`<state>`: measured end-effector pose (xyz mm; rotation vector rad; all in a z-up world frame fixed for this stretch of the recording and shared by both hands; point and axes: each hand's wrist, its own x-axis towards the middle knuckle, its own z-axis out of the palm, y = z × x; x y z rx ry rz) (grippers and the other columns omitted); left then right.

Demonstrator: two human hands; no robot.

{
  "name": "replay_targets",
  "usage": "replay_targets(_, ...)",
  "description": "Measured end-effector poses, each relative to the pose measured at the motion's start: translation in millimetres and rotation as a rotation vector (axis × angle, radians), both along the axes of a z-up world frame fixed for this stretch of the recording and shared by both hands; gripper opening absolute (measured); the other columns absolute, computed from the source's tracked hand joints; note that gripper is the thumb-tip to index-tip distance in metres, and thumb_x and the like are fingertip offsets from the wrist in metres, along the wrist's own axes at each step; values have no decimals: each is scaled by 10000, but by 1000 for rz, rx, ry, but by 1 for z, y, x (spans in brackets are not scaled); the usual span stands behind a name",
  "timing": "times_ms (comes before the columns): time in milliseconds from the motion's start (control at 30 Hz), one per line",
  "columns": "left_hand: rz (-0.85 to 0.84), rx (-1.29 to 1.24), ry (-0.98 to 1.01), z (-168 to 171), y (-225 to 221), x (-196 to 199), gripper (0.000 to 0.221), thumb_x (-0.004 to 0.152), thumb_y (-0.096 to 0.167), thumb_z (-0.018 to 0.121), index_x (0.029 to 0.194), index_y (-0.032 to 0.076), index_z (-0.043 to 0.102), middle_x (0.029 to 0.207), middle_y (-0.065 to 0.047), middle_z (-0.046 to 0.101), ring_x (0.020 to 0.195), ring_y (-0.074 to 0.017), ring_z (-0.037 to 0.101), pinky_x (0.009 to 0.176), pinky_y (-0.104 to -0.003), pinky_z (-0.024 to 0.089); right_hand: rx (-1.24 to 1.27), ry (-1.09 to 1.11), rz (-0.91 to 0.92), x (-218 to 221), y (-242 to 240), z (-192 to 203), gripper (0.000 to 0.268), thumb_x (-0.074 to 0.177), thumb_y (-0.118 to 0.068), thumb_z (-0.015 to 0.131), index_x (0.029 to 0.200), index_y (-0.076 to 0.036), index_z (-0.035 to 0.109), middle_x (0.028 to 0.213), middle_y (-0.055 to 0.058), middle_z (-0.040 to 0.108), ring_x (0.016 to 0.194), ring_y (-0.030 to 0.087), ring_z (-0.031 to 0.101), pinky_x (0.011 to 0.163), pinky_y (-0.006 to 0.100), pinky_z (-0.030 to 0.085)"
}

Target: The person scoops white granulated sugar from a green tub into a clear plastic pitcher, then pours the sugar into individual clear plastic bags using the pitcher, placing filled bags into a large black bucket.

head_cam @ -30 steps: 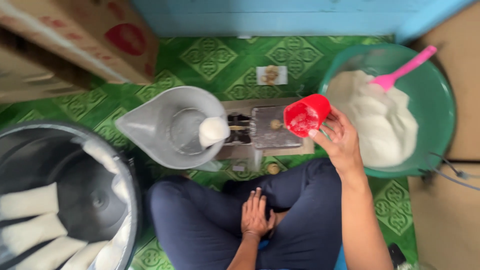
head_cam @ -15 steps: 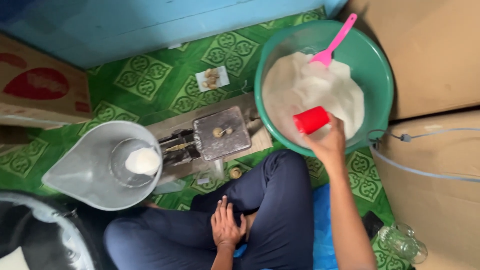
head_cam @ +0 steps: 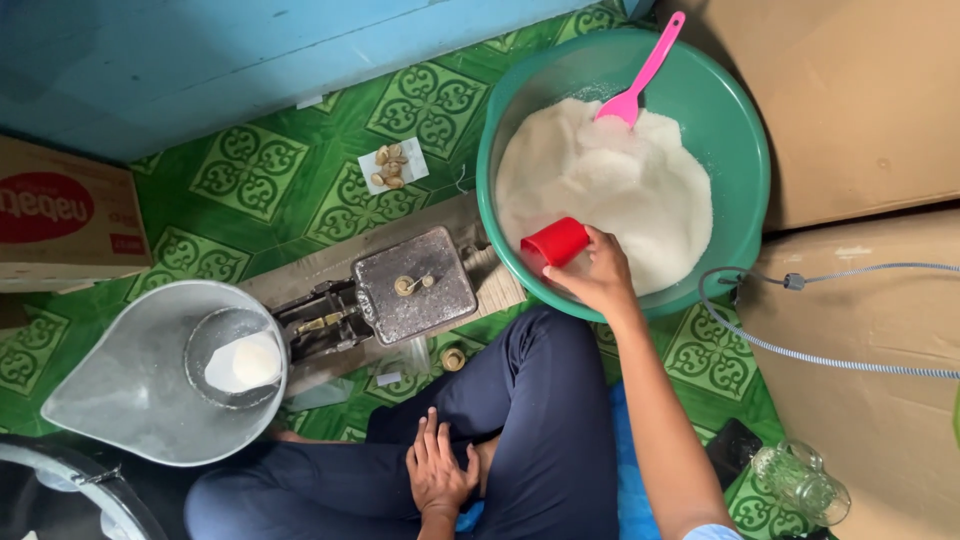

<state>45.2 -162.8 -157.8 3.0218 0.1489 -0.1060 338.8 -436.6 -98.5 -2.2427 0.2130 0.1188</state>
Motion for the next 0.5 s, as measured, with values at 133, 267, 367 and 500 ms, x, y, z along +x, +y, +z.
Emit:
replay_targets(133, 6, 9, 24, -3, 1, -1, 619, 742, 473, 577, 1223, 85, 555, 1509, -86, 416, 1366, -230, 422, 956, -363, 381, 252, 109, -164, 4, -10, 20, 910, 555, -190, 882, 1314, 96, 470, 1187, 225, 594, 1086, 283, 608, 930, 327, 520)
replay_targets(267, 2, 11, 16, -1, 0, 0, 625, 746, 483, 564, 1223, 79, 559, 1507, -90, 421, 1356, -236, 434, 949, -361, 386, 423, 100, -253, 0, -17, 61, 756, 629, -105, 810, 1306, 51, 511, 1195, 188, 610, 1133, 257, 605, 1030, 365, 471)
replay_targets(367, 4, 7, 5, -2, 1, -1, 626, 745, 481, 565, 1225, 79, 562, 1506, -88, 427, 1356, -234, 438, 951, -357, 385, 451, 57, -311, -9, -21, 75, 698, 671, -73, 778, 1306, 40, 511, 1210, 193, 596, 1158, 250, 581, 1054, 370, 453)
replay_targets(500, 6, 0, -9, -3, 2, -2, 610, 753, 475, 562, 1221, 84, 560, 1496, -81, 436, 1347, -233, 441, 951, -359, 379, 467, -17, -314, -17, -21, 82, 717, 673, -66, 774, 1316, 56, 482, 1245, 228, 553, 1169, 272, 548, 1039, 365, 457)
